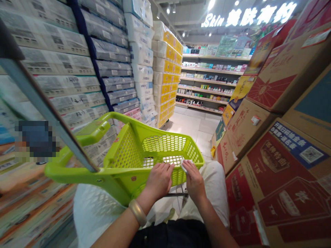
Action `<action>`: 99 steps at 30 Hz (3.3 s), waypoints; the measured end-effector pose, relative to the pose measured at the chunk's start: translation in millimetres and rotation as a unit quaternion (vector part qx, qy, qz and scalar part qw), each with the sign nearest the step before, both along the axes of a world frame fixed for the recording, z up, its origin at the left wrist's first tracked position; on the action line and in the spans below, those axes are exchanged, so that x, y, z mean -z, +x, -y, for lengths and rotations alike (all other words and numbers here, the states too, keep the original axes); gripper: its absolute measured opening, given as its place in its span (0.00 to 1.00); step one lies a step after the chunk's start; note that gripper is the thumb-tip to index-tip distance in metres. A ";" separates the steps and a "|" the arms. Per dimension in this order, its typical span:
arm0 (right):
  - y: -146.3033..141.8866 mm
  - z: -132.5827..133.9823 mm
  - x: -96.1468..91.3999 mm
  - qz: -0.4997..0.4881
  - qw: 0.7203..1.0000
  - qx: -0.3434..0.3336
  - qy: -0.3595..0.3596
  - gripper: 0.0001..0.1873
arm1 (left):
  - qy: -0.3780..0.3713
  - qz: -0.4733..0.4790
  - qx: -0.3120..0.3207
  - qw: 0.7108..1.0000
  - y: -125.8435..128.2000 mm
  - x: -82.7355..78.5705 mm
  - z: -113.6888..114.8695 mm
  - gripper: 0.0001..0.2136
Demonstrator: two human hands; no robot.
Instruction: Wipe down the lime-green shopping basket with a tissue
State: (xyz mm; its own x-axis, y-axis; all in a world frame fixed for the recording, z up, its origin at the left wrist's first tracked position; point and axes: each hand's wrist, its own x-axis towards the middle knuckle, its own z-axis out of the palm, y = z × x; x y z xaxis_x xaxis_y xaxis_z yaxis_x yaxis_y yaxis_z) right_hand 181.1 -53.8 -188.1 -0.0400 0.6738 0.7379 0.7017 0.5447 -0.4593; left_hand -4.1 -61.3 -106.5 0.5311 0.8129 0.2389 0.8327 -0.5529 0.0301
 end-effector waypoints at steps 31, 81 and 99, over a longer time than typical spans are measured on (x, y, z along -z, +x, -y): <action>6.7 -0.3 4.8 -0.023 0.999 0.049 0.004 0.23 | 0.004 -0.002 0.006 1.000 0.5 -0.2 -1.6 0.20; -8.5 6.4 -0.6 0.021 1.000 -0.005 -0.003 0.23 | 0.015 0.007 0.021 1.000 0.5 2.9 -3.8 0.20; 7.9 -0.6 0.9 -0.042 0.995 0.093 0.005 0.22 | 0.030 0.006 0.025 0.999 0.4 4.9 -2.3 0.22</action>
State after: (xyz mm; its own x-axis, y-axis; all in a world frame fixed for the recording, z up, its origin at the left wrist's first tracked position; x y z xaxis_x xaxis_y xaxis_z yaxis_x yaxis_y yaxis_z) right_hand 189.0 -53.2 -189.1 0.1461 0.6561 0.7404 0.7508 0.4139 -0.5149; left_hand -3.7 -59.0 -111.4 0.5668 0.7699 0.2934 0.8041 -0.5944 0.0062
